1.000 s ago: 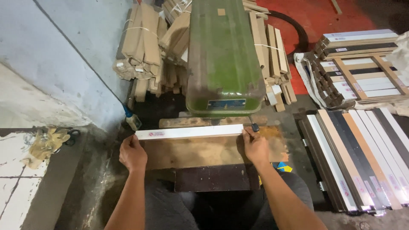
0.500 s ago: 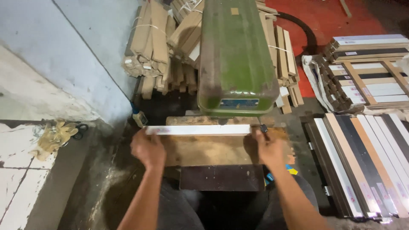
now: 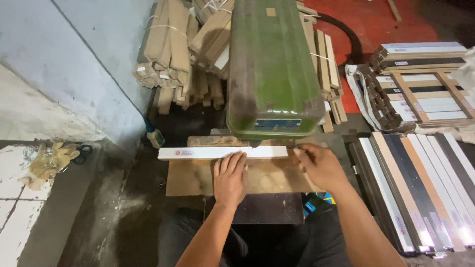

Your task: The person is processing long strips using a machine and then stacking them in an organized manner.

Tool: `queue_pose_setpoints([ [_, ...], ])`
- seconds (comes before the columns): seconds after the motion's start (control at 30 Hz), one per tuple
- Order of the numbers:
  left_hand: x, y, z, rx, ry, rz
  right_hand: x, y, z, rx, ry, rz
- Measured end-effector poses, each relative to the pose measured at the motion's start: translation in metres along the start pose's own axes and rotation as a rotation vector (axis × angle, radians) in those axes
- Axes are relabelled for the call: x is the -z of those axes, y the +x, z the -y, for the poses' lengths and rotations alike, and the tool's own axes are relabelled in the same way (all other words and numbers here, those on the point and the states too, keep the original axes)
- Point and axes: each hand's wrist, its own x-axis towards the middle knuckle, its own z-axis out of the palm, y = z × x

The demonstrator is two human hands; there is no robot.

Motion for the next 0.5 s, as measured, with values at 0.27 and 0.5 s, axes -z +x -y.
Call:
queue_pose_setpoints([
  [0.27, -0.002, 0.002, 0.0, -0.003, 0.055, -0.023, -0.043, 0.105, -0.051, -0.139, 0.54, -0.074],
  [0.5, -0.002, -0.001, 0.002, -0.006, 0.037, 0.0, 0.022, 0.099, 0.038, 0.145, 0.597, -0.243],
])
